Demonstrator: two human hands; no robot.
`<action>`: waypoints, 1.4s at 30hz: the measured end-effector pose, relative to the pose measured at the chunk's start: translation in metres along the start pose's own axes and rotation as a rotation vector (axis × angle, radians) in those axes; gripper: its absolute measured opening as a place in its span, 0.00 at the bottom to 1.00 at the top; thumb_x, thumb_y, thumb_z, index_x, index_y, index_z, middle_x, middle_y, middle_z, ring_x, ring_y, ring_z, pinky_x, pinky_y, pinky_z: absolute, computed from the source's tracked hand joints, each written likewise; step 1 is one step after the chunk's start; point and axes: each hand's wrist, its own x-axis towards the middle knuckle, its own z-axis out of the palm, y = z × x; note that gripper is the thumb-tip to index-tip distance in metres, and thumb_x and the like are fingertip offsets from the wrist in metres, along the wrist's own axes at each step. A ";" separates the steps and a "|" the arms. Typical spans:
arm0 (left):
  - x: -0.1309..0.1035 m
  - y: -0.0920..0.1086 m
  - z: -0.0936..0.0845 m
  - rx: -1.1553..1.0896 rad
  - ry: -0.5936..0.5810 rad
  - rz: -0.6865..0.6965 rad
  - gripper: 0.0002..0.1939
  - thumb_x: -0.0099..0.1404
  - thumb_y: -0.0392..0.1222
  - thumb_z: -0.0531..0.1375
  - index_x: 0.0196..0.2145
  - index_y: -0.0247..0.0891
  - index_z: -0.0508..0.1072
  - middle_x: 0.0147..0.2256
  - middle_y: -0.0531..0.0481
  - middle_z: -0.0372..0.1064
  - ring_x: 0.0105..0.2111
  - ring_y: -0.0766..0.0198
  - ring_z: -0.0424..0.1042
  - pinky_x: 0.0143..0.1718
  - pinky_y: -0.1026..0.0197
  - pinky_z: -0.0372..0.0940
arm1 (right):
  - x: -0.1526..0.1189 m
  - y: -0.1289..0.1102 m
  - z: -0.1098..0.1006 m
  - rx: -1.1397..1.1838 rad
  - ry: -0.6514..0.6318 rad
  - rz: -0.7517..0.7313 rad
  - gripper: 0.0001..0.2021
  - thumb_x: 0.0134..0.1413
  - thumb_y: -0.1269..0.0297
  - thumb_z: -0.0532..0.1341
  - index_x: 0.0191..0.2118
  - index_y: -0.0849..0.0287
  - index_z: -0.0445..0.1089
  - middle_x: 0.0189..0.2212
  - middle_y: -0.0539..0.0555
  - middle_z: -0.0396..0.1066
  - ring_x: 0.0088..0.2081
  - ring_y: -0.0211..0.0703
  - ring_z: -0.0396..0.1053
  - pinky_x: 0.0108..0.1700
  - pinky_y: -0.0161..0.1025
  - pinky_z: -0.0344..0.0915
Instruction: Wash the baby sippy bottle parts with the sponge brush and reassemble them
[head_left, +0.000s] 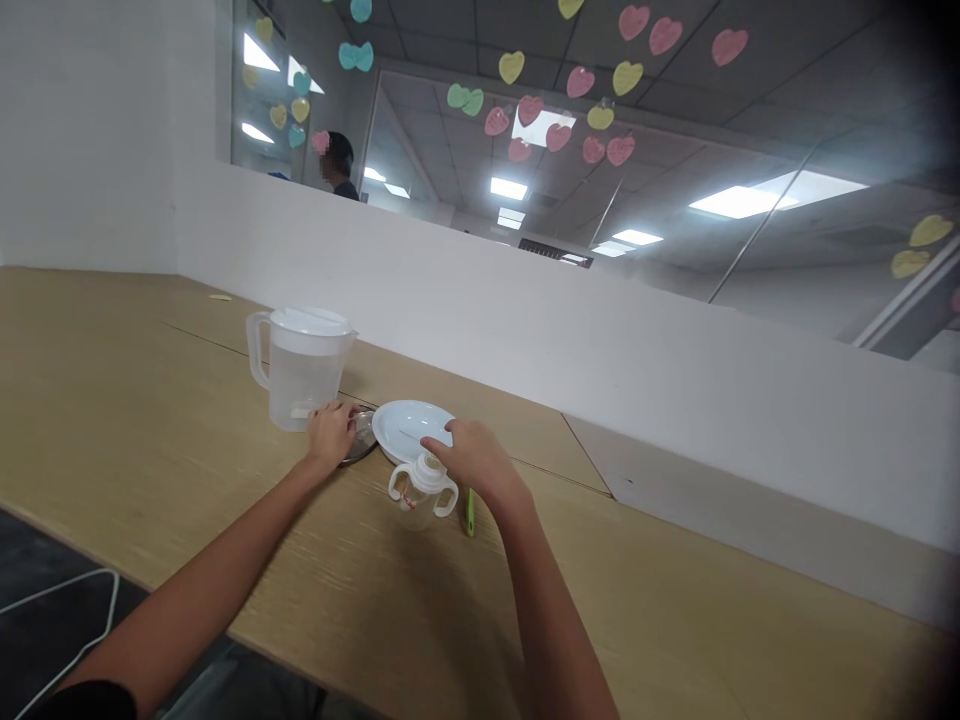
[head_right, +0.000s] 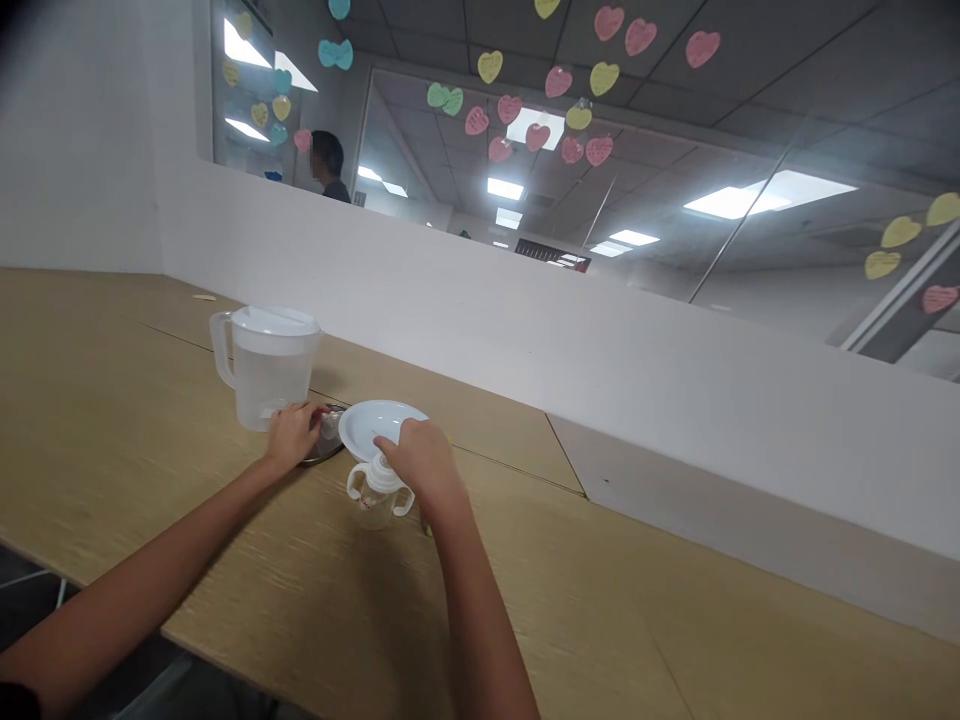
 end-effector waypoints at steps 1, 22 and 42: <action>0.000 0.000 0.001 -0.010 0.020 0.021 0.14 0.60 0.36 0.53 0.43 0.40 0.70 0.43 0.42 0.70 0.44 0.50 0.67 0.43 0.52 0.61 | 0.000 0.001 0.000 0.004 0.004 0.002 0.23 0.58 0.54 0.53 0.48 0.69 0.68 0.46 0.66 0.69 0.47 0.51 0.67 0.43 0.39 0.61; -0.020 0.053 -0.032 -1.105 0.464 0.108 0.11 0.64 0.48 0.53 0.38 0.38 0.62 0.41 0.46 0.66 0.40 0.63 0.70 0.39 0.61 0.67 | -0.003 -0.008 0.000 0.408 0.079 -0.154 0.31 0.54 0.49 0.57 0.61 0.53 0.52 0.49 0.56 0.68 0.45 0.44 0.68 0.44 0.37 0.62; -0.056 0.070 -0.001 -0.771 -0.253 0.435 0.41 0.52 0.58 0.62 0.58 0.39 0.53 0.50 0.42 0.64 0.50 0.51 0.63 0.51 0.51 0.58 | 0.006 0.014 0.000 0.289 0.239 -0.065 0.14 0.43 0.58 0.64 0.34 0.61 0.67 0.36 0.55 0.68 0.37 0.42 0.64 0.36 0.36 0.58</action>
